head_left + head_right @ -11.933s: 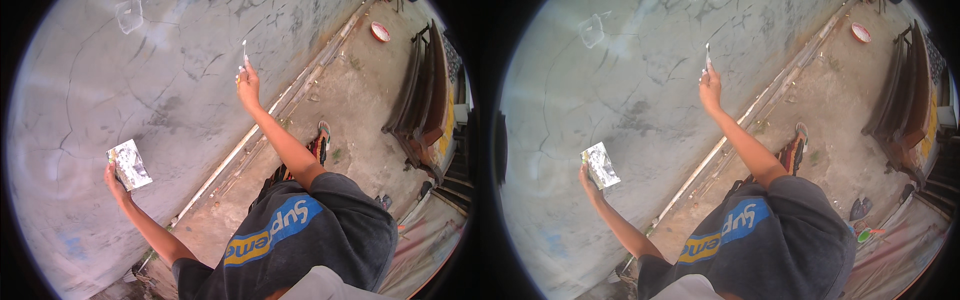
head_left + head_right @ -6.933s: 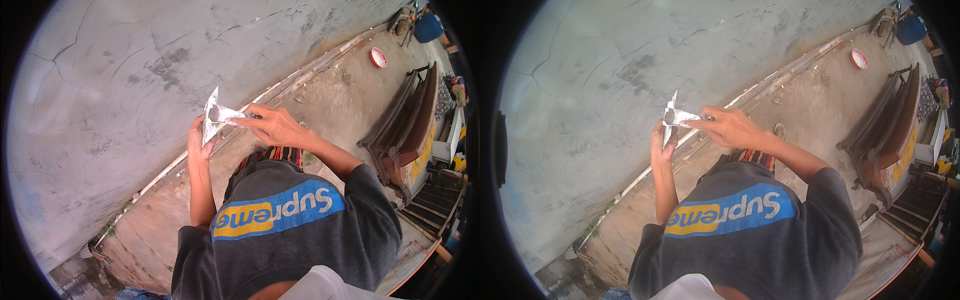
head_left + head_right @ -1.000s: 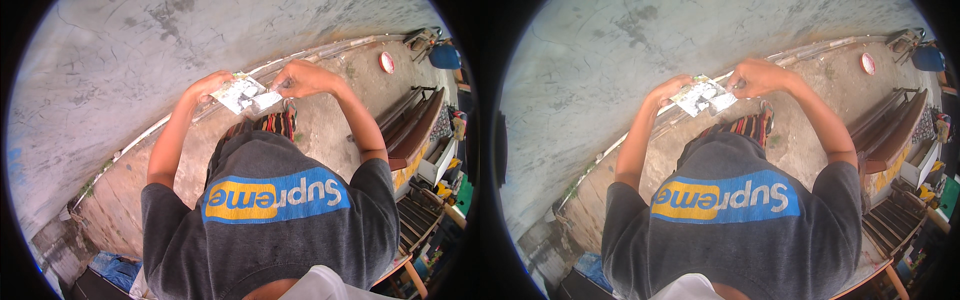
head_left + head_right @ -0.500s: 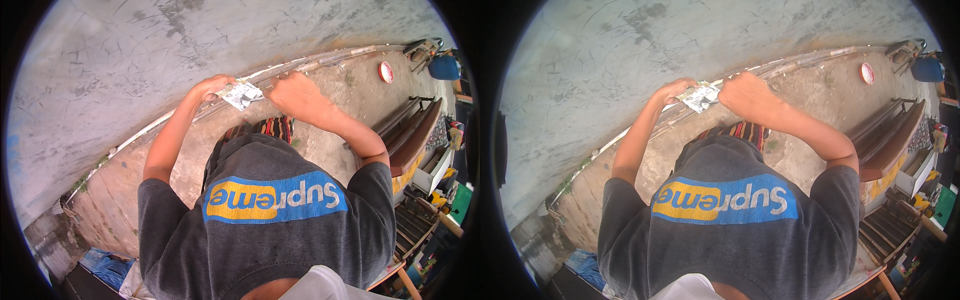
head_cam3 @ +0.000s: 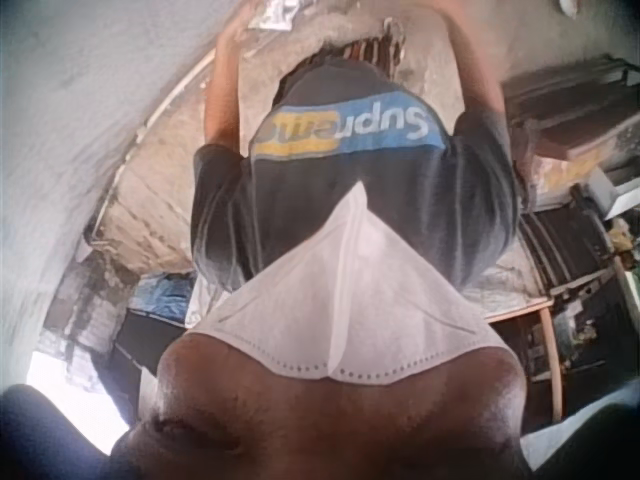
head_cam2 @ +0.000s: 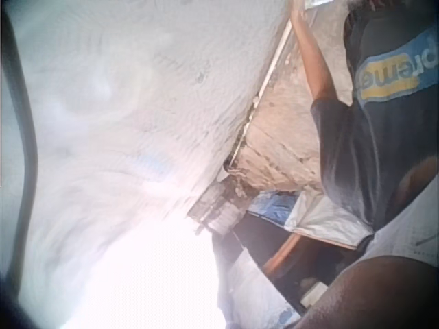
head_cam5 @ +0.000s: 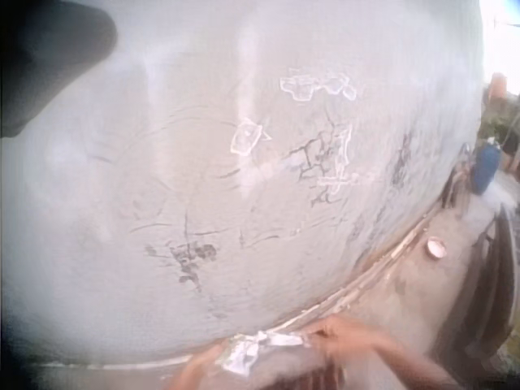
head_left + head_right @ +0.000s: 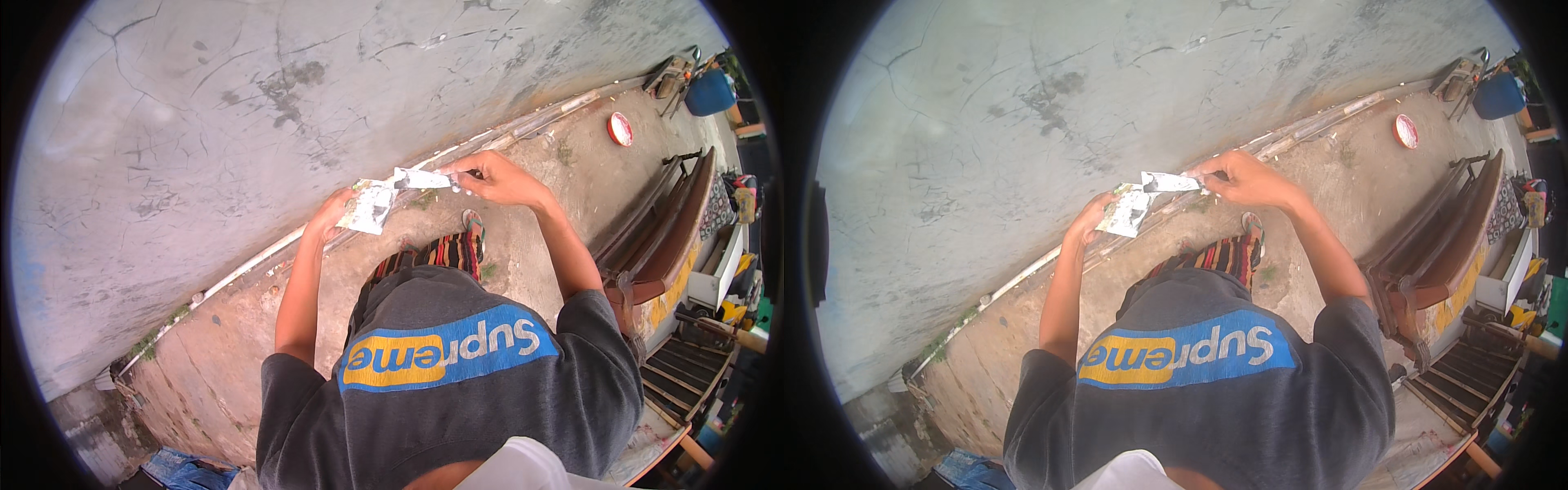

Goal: The person uses a putty knife to apply a white compound from a small container onto a cracked concrete wall, smoothing it into the surface. The person repeatedly scoops compound and spreads it over cracks and blue graffiti marks.

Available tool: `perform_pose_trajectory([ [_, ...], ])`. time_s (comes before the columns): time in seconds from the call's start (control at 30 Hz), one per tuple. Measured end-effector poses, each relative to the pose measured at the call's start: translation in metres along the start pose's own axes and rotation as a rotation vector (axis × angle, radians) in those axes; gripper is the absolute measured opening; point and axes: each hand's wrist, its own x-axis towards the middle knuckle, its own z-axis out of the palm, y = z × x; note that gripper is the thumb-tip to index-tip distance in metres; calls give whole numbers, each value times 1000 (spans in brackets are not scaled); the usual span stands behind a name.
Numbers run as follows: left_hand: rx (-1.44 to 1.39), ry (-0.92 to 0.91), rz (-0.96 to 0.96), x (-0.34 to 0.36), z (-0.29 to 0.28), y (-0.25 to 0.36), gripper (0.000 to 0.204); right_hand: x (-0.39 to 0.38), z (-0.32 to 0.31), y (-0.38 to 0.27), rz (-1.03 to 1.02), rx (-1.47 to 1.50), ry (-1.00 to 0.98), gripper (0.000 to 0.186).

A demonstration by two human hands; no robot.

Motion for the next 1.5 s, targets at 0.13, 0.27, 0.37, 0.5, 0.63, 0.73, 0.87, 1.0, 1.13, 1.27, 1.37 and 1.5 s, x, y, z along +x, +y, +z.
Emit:
perform_pose_trajectory([
  [0.13, -183, 61, 30, -25, -21, -19, 37, 17, 1, 53, 169, 826, 441, 40],
  [0.27, -208, 163, 73, -18, -55, -67, 40, 75, 11, 82, 91, 1021, 817, 40],
  [0.37, -265, 152, 68, -19, -58, -77, 40, 122, 13, 80, 61, 1019, 980, 41],
  [0.5, -330, 200, 32, -26, -53, -79, 40, 170, 21, 79, 61, 1010, 1106, 43],
  [0.63, -301, 264, 11, -36, -50, -82, 40, 184, 26, 77, 114, 937, 1123, 44],
  [0.73, -329, 249, 50, -35, -55, -89, 39, 194, 27, 87, 109, 824, 1199, 44],
  [0.87, -326, 285, 15, -38, -53, -83, 38, 218, 36, 111, 51, 666, 1310, 43],
  [1.0, -329, 291, -3, -37, -58, -85, 36, 232, 41, 110, 4, 514, 1380, 42],
  [1.13, -331, 328, -39, -38, -63, -88, 33, 245, 41, 98, -138, 597, 1401, 42],
  [1.27, -353, 364, -58, -41, -69, -93, 32, 243, 43, 87, -131, 762, 1394, 41],
  [1.37, -322, 321, -53, -38, -72, -96, 33, 239, 61, 104, -72, 691, 1325, 40],
  [1.5, -289, 291, -65, -33, -73, -96, 33, 190, 57, 103, 75, 627, 1063, 38],
])
